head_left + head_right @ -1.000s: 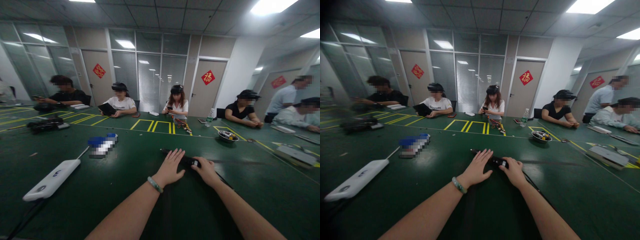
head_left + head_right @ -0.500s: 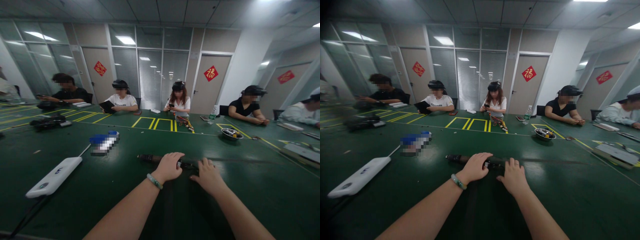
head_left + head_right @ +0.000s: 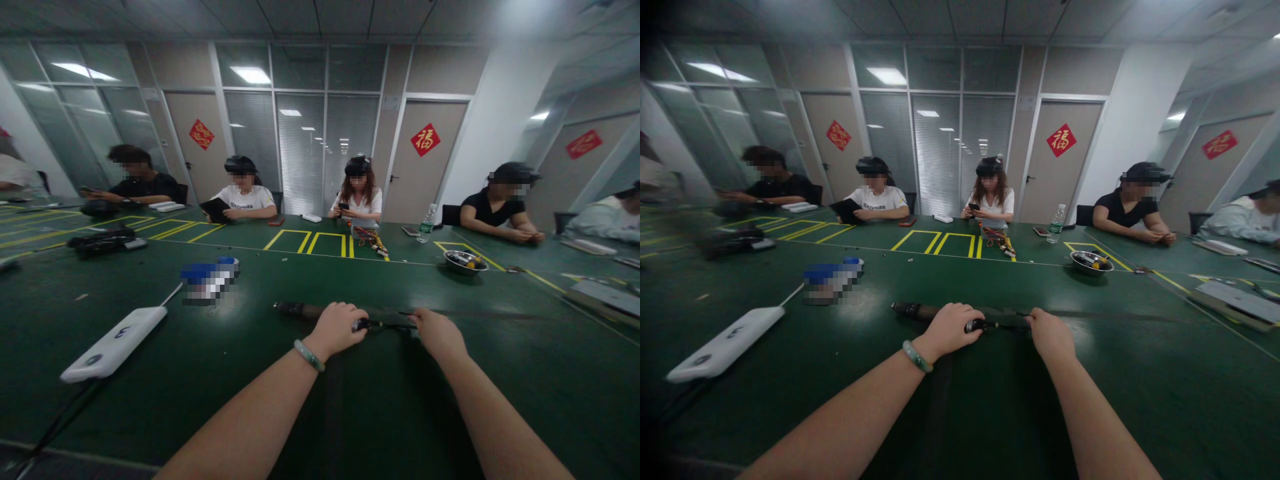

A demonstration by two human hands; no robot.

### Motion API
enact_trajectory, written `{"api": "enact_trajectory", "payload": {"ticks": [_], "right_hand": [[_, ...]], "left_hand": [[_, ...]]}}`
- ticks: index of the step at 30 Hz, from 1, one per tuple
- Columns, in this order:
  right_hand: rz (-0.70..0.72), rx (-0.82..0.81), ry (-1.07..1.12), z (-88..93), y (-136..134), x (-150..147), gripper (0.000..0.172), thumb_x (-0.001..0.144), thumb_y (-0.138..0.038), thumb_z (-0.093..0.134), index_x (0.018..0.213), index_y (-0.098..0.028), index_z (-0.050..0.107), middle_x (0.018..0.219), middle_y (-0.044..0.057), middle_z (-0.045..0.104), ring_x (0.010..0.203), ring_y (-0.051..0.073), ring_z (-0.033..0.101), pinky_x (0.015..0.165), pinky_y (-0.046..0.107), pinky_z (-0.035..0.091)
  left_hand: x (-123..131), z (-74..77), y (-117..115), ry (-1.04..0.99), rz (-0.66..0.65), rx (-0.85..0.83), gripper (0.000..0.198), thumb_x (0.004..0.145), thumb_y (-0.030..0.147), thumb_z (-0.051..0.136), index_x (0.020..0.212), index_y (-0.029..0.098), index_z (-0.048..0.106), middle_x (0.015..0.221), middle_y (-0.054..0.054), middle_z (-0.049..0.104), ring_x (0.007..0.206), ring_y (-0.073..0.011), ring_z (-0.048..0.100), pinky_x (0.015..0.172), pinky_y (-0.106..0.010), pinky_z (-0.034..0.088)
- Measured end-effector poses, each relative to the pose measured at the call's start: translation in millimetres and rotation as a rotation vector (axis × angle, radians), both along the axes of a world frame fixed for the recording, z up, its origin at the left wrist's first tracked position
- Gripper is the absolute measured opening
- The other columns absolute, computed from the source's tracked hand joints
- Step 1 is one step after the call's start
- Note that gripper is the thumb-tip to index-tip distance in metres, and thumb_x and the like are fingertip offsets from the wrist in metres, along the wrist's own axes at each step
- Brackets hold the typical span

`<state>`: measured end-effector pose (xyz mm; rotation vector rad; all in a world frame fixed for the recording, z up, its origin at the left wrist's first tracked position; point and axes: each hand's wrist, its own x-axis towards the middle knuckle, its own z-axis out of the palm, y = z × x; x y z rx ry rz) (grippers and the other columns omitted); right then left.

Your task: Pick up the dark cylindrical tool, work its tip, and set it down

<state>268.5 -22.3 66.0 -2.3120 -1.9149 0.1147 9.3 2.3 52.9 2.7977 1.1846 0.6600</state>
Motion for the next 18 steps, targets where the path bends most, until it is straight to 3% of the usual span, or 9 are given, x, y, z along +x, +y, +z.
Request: {"api": "enact_trajectory", "payload": {"ticks": [3, 7, 15, 18], "right_hand": [[0.009, 0.098, 0.019, 0.1, 3, 2, 0.037, 0.096, -0.043, 0.034, 0.100, -0.027, 0.067, 0.091, 0.006, 0.068, 0.079, 0.022, 0.063, 0.065, 0.031, 0.043], [0.121, 0.164, 0.050, -1.6, 2, -5, 0.035, 0.094, -0.043, 0.040, 0.100, -0.027, 0.071, 0.103, 0.005, 0.066, 0.087, 0.021, 0.061, 0.070, 0.030, 0.044], [0.209, 0.134, 0.184, -3.4, -1, -28, 0.031, 0.092, -0.037, 0.047, 0.112, -0.030, 0.069, 0.108, 0.002, 0.067, 0.093, 0.022, 0.060, 0.077, 0.030, 0.043], [0.187, 0.089, 0.260, -2.4, -2, -29, 0.030, 0.090, -0.034, 0.050, 0.115, -0.031, 0.066, 0.100, 0.000, 0.069, 0.088, 0.020, 0.062, 0.071, 0.028, 0.042]], "left_hand": [[0, 2.2, -3, 0.019, 0.002, -0.002, 0.027, 0.090, 0.043, 0.054, 0.112, 0.029, 0.063, 0.105, -0.002, 0.064, 0.097, -0.0203, 0.058, 0.086, -0.035, 0.041], [2, 0.9, -3, -0.008, 0.004, 0.017, 0.028, 0.092, 0.041, 0.052, 0.116, 0.029, 0.062, 0.113, -0.002, 0.061, 0.103, -0.0208, 0.056, 0.091, -0.036, 0.040], [6, -2.9, -2, -0.013, 0.022, 0.041, 0.021, 0.092, 0.034, 0.052, 0.109, 0.028, 0.063, 0.107, -0.003, 0.060, 0.099, -0.0209, 0.056, 0.090, -0.037, 0.041], [7, -2.5, -3, -0.016, 0.018, 0.042, 0.020, 0.092, 0.033, 0.052, 0.107, 0.026, 0.063, 0.106, -0.003, 0.059, 0.099, -0.0207, 0.055, 0.089, -0.036, 0.042]]}}
